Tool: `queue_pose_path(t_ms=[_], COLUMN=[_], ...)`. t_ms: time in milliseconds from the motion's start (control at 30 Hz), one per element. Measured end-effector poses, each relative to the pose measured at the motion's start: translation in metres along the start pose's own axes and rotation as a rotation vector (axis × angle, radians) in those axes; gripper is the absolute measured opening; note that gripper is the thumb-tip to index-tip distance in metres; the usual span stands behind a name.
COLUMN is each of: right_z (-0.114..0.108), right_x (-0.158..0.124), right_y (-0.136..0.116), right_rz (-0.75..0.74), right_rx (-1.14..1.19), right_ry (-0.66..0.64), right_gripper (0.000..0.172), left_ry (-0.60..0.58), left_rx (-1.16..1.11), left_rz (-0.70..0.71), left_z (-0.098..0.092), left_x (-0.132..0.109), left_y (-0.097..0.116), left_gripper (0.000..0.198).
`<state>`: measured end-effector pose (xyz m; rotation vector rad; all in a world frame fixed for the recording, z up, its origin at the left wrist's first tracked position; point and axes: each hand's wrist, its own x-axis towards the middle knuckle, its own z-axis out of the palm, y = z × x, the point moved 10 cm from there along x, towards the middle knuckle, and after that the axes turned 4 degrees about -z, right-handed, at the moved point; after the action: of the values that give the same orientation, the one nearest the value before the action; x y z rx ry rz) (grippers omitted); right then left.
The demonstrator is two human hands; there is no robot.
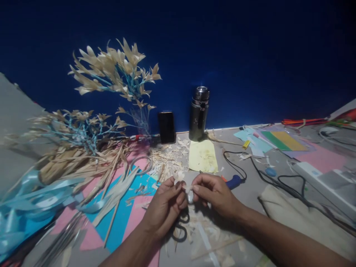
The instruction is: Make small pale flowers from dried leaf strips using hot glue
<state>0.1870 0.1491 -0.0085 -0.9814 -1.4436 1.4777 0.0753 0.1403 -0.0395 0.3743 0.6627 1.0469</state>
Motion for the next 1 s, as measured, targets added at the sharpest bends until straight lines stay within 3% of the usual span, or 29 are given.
queue_pose_path(t_ms=[233, 567, 767, 1000], right_z=[0.003, 0.0, 0.003, 0.002], right_x=[0.0, 0.001, 0.0, 0.002], right_y=[0.0, 0.001, 0.002, 0.004], right_rz=[0.054, 0.086, 0.073, 0.107], right_rx=[0.014, 0.086, 0.058, 0.069], right_ry=[-0.001, 0.021, 0.011, 0.03], right_gripper=[0.02, 0.017, 0.019, 0.021], left_ry=[-0.005, 0.079, 0.084, 0.075], left_rx=[0.007, 0.02, 0.107, 0.03], left_rz=[0.043, 0.036, 0.062, 0.032], left_z=[0.004, -0.008, -0.007, -0.007], left_x=[-0.001, 0.003, 0.002, 0.002], left_y=[0.005, 0.007, 0.008, 0.006], left_gripper=[0.03, 0.036, 0.031, 0.03])
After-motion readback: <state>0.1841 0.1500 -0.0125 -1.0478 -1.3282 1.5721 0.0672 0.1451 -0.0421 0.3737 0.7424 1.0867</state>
